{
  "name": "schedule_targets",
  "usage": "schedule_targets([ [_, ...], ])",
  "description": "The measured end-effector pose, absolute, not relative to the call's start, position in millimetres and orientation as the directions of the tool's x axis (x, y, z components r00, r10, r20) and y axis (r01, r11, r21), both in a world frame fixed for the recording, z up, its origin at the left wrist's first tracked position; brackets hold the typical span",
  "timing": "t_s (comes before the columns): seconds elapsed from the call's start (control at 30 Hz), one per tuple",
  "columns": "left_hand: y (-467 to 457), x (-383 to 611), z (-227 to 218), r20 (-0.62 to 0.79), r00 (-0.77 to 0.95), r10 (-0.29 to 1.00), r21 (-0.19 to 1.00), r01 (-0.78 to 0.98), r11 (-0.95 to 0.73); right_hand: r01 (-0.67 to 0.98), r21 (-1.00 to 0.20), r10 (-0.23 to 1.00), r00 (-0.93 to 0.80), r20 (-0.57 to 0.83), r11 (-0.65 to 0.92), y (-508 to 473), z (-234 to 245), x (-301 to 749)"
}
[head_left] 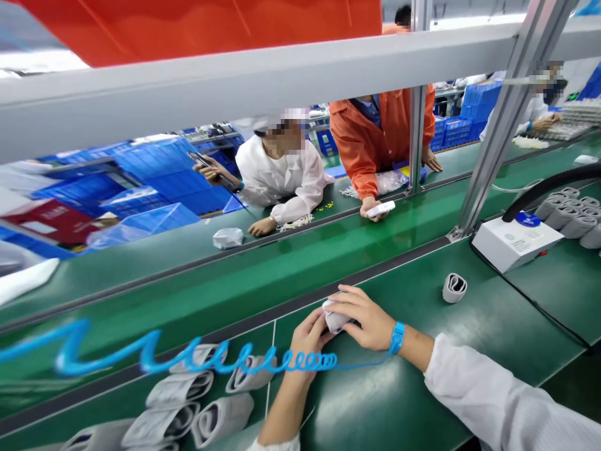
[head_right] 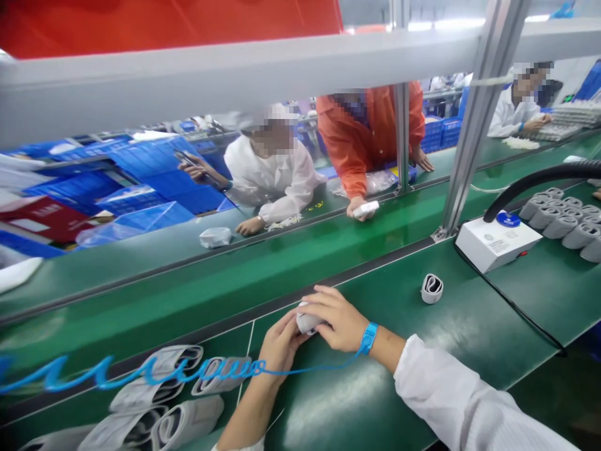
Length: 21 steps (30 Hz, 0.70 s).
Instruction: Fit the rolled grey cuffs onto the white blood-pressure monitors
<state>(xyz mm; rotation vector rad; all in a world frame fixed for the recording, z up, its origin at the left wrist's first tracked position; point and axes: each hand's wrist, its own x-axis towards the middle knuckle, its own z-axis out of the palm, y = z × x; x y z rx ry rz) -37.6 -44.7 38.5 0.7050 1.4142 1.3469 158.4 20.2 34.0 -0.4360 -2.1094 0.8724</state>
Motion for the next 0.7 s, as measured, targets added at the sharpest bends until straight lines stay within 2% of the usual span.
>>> schedule_targets([
  [0.17,-44.9,-33.6,39.1,-0.258,-0.303,0.918,0.950,-0.253,0.183,-0.001,-0.721,0.564,-0.622,0.543,0.692,22.6,31.2,158.6],
  [0.33,-46.6,-32.1,40.8,-0.310,-0.304,0.901,0.936,-0.262,0.234,-0.032,-0.702,0.519,-0.650,0.555,0.711,21.9,28.7,157.1],
  [0.5,-49.5,-35.1,47.1,-0.273,-0.242,0.931,0.952,-0.209,0.225,-0.031,-0.690,0.488,-0.684,0.542,0.723,15.3,33.6,155.9],
  [0.6,-49.2,-41.5,44.0,-0.235,-0.240,0.942,0.969,-0.131,0.208,-0.065,-0.719,0.492,-0.687,0.535,0.692,13.6,35.4,157.4],
  [0.7,-47.6,-49.6,35.2,-0.205,-0.273,0.940,0.978,-0.082,0.190,-0.137,-0.826,0.574,-0.657,0.489,0.546,18.3,35.5,161.2],
])
